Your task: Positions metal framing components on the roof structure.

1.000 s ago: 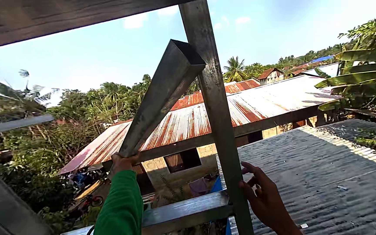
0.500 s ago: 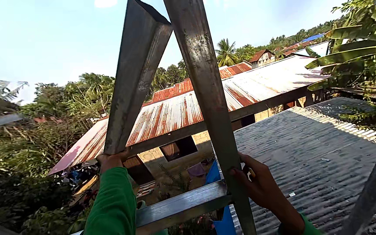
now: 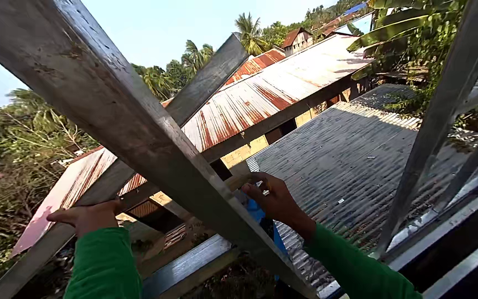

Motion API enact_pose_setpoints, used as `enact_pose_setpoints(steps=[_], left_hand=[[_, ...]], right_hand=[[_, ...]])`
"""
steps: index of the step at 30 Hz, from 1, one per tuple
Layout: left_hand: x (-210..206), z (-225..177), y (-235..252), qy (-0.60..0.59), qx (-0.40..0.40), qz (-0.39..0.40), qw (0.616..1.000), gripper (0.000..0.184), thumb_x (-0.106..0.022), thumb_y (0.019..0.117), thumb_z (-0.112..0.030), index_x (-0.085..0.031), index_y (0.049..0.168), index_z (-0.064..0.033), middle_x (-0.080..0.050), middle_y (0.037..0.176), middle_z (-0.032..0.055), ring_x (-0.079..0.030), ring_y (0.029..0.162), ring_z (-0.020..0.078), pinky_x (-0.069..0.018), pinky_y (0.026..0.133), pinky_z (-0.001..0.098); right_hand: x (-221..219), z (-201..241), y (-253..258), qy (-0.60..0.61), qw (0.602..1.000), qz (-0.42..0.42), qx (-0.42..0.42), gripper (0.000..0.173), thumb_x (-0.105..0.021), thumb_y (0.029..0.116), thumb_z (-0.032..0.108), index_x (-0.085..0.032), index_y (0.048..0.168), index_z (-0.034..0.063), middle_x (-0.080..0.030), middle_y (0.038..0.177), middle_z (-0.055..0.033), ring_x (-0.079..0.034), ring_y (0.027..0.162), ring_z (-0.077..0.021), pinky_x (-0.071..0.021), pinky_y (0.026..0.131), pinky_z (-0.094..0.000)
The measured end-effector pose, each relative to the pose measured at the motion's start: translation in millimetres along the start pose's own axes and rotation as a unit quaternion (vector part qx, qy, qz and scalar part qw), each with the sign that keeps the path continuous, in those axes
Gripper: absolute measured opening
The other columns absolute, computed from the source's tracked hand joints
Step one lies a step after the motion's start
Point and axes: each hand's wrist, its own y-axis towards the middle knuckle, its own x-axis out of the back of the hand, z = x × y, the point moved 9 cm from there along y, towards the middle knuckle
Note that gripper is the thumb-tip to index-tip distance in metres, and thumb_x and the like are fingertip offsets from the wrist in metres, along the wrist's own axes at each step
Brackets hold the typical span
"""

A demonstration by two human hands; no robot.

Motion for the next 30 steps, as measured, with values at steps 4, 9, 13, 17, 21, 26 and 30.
enact_pose_setpoints(steps=[4, 9, 13, 17, 21, 26, 30], left_hand=[[-21.6, -24.3, -38.6, 0.005, -0.031, 0.006, 0.999, 0.066, -0.008, 0.1089, -0.047, -0.031, 0.154, -0.0044, -0.048, 0.147, 0.0201, -0.054, 0.130, 0.0298, -0.0505, 0.101, 0.0545], [-64.7, -27.0, -85.9, -0.044, -0.012, 0.056, 0.997, 0.069, -0.012, 0.1063, -0.055, -0.036, 0.151, -0.0089, -0.054, 0.141, 0.0171, -0.057, 0.127, 0.0287, -0.0508, 0.100, 0.0580], [-80.8, -28.1, -131.6, 0.002, 0.023, -0.083, 0.996, 0.068, -0.034, 0.1052, -0.057, -0.042, 0.149, -0.0054, -0.057, 0.137, 0.0189, -0.061, 0.119, 0.0275, -0.0544, 0.096, 0.0514], [-83.6, -3.8, -111.4, -0.024, 0.085, -0.120, 0.989, 0.077, -0.063, 0.0973, -0.047, -0.032, 0.154, -0.0058, -0.051, 0.142, 0.0253, -0.056, 0.125, 0.0366, -0.0527, 0.098, 0.0579], [-95.0, 30.9, -116.5, 0.031, 0.094, -0.022, 0.995, 0.077, -0.071, 0.0905, -0.041, -0.034, 0.153, -0.0161, -0.056, 0.136, 0.0203, -0.059, 0.116, 0.0349, -0.0539, 0.088, 0.0567], [-105.6, 48.2, -115.9, 0.063, 0.057, 0.032, 0.996, 0.084, -0.077, 0.0878, -0.011, -0.023, 0.152, -0.0033, -0.060, 0.116, 0.0235, -0.066, 0.092, 0.0293, -0.0595, 0.074, 0.0440], [-128.1, 29.8, -133.4, 0.105, 0.009, 0.159, 0.982, 0.084, -0.069, 0.0911, -0.012, -0.017, 0.156, 0.0004, -0.052, 0.136, 0.0276, -0.060, 0.116, 0.0285, -0.0552, 0.095, 0.0450]], right_hand=[[-13.8, -4.3, 33.9, 0.070, 0.995, 0.013, -0.074, 0.050, -0.069, 0.0989, 0.037, -0.063, 0.132, 0.0000, -0.074, 0.101, -0.0094, -0.067, 0.071, -0.0117, -0.0587, 0.067, -0.0300], [-9.8, -26.9, 48.5, 0.082, 0.984, 0.021, -0.155, 0.053, -0.067, 0.0989, 0.044, -0.063, 0.137, 0.0070, -0.071, 0.089, -0.0096, -0.061, 0.062, -0.0137, -0.0537, 0.059, -0.0309], [0.9, 8.7, 29.1, -0.150, 0.985, -0.017, 0.083, 0.030, -0.061, 0.1022, 0.035, -0.075, 0.114, 0.0114, -0.073, 0.089, -0.0029, -0.064, 0.066, -0.0099, -0.0556, 0.058, -0.0306], [-34.1, 43.7, 61.9, -0.254, 0.946, 0.014, 0.201, 0.036, -0.057, 0.0994, 0.025, -0.070, 0.121, -0.0013, -0.069, 0.099, -0.0213, -0.066, 0.080, -0.0303, -0.0543, 0.068, -0.0478], [-83.6, 33.2, 112.0, -0.289, 0.937, 0.118, 0.156, 0.045, -0.069, 0.0958, 0.030, -0.066, 0.126, -0.0029, -0.067, 0.120, -0.0264, -0.068, 0.106, -0.0432, -0.0530, 0.090, -0.0646], [-160.4, -22.9, 182.4, -0.212, 0.955, 0.157, 0.135, 0.076, -0.076, 0.0862, 0.057, -0.057, 0.143, 0.0104, -0.065, 0.130, -0.0183, -0.066, 0.109, -0.0319, -0.0546, 0.095, -0.0518], [-216.2, -48.3, 249.3, -0.221, 0.949, 0.196, 0.106, 0.104, -0.080, 0.0781, 0.064, -0.037, 0.157, 0.0120, -0.056, 0.146, -0.0138, -0.056, 0.131, -0.0273, -0.0466, 0.110, -0.0486]])
